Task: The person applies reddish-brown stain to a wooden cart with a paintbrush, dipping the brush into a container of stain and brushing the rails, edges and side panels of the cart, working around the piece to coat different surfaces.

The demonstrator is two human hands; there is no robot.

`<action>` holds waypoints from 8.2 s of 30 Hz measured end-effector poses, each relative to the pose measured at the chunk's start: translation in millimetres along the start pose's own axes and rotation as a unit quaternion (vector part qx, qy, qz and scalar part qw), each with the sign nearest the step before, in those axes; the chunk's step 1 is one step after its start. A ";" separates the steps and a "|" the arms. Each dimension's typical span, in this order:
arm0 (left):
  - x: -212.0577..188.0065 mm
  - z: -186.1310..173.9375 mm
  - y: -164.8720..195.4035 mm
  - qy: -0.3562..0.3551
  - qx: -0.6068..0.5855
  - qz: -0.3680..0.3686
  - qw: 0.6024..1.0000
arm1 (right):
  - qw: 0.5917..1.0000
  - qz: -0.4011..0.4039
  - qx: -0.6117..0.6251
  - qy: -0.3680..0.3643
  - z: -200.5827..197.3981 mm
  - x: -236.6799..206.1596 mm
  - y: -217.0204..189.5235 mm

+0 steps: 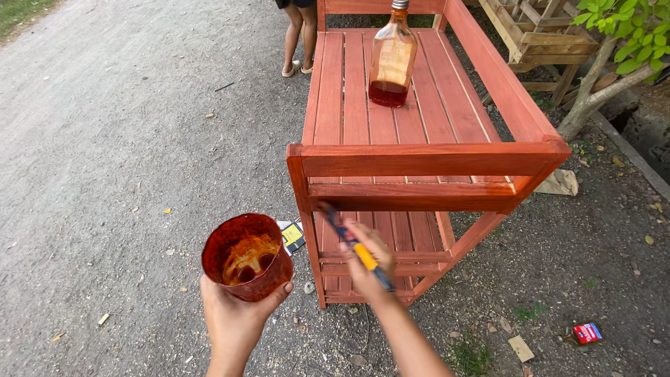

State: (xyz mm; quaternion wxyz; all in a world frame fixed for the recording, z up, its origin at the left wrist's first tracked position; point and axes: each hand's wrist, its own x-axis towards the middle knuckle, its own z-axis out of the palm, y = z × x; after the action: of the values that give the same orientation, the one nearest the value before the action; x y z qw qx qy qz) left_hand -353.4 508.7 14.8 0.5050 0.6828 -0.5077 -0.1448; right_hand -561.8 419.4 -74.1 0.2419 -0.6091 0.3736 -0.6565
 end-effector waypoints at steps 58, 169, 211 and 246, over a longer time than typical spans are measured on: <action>-10.6 47.4 42.3 -0.045 -0.070 -0.032 0.996 | 0.901 -0.103 -0.422 0.010 -156.1 69.3 -75.8; 620.7 265.1 3.8 -0.728 -0.292 0.308 0.538 | 0.492 0.525 -0.647 0.252 317.4 423.4 -96.5; 731.1 362.6 5.3 -0.835 -0.288 0.285 0.372 | 0.328 0.642 -0.690 0.064 309.3 516.6 -5.0; 706.2 425.5 62.2 -0.700 -0.316 0.335 0.546 | 0.320 0.600 -0.731 0.062 293.5 506.0 31.4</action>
State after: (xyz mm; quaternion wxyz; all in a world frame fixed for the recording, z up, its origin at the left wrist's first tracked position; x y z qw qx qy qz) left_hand -377.2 -313.5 98.7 0.1845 -0.0577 -0.8139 -0.5480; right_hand -349.7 -48.0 208.3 0.0029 -0.1070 0.9795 0.1706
